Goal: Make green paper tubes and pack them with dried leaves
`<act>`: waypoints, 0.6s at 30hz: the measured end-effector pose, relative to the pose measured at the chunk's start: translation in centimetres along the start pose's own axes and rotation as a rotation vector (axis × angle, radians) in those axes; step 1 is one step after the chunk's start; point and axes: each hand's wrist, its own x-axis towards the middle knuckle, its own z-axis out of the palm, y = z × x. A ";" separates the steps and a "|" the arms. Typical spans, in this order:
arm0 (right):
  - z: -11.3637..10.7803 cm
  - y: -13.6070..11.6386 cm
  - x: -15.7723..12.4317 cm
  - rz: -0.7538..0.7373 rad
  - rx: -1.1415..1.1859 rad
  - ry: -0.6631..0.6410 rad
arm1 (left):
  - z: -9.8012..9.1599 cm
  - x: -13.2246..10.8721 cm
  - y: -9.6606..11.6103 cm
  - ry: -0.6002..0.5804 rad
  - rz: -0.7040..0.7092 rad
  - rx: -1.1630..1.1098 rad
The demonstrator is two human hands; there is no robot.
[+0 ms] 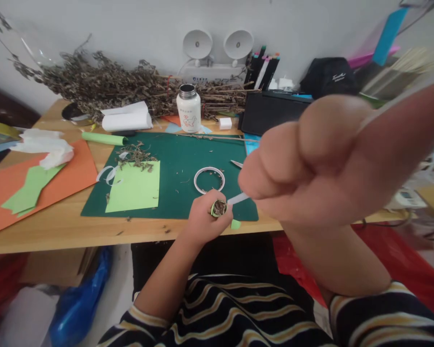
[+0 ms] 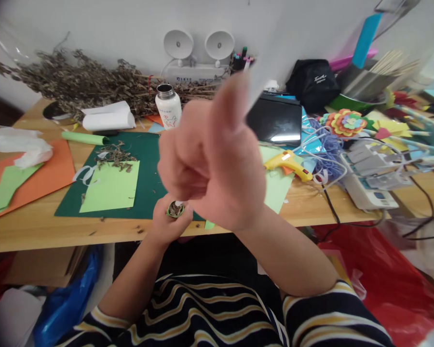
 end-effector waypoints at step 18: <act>0.5 2.5 -0.6 -0.142 0.213 0.002 | -0.1 0.2 0.3 -0.005 -0.050 -0.044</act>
